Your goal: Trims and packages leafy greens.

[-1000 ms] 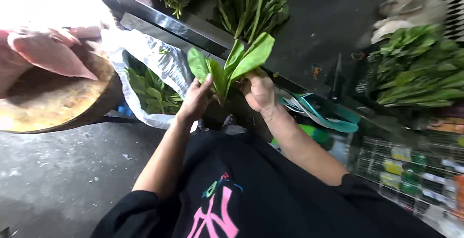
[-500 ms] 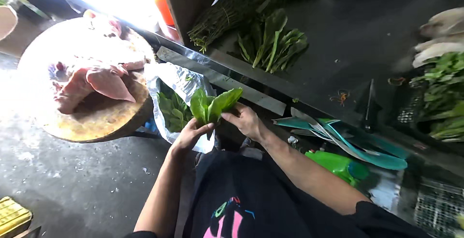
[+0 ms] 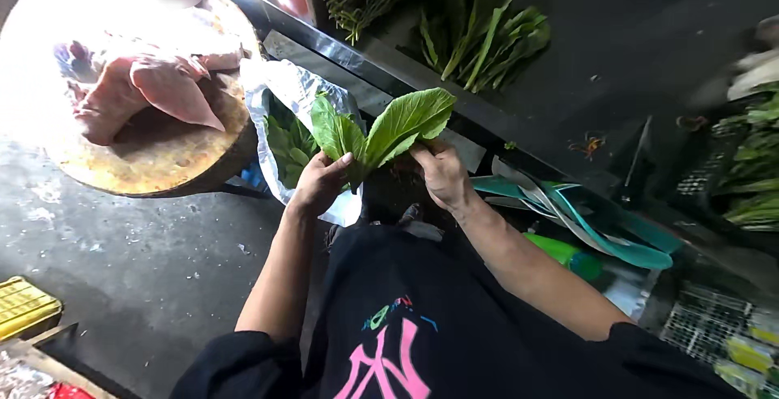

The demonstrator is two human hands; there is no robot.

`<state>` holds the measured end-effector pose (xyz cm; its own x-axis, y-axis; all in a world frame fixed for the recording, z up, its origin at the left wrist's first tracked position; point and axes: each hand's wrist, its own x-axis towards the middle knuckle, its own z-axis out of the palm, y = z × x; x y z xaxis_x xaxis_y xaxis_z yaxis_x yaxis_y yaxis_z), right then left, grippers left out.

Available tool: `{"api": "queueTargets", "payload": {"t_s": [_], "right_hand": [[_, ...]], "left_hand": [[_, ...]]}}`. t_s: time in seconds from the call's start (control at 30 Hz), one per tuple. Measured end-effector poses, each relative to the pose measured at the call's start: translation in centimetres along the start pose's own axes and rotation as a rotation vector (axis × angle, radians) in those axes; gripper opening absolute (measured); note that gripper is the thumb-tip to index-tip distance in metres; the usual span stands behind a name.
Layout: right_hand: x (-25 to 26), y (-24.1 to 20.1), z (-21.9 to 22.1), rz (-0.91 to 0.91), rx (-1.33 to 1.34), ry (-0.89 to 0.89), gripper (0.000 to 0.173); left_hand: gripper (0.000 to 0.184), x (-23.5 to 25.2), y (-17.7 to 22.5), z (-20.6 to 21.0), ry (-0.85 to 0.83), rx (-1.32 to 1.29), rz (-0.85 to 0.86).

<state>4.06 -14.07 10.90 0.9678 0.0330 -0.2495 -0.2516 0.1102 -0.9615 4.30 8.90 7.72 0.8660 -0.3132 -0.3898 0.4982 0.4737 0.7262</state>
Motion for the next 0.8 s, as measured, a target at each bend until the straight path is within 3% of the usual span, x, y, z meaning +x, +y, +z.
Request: {"api": "queueTargets", "payload": {"t_s": [0.2,0.3,0.47,0.7,0.8], "right_hand": [[0.7,-0.6,0.5,0.090,0.061,-0.082,0.032],[1.5,-0.6,1.5,0.099,-0.062,0.066,0.045],[2.5,0.8,1.1,0.042,-0.350,0.259,0.032],[1.6,2.0,1.8,-0.015,0.009,0.287,0.033],[1.9,1.8,1.9,-0.052,0.062,0.328,0.031]], "left_hand": [[0.031,1.3,-0.4,0.4,0.054,0.008,0.016],[0.035,1.8,-0.9,0.7,0.093,0.224,-0.020],[0.035,2.1,-1.7,-0.2,0.264,0.203,0.031],[0.041,0.9,-0.2,-4.2,0.658,-0.149,0.168],[0.029,-0.3,0.9,-6.1,0.748,-0.188,0.226]]}}
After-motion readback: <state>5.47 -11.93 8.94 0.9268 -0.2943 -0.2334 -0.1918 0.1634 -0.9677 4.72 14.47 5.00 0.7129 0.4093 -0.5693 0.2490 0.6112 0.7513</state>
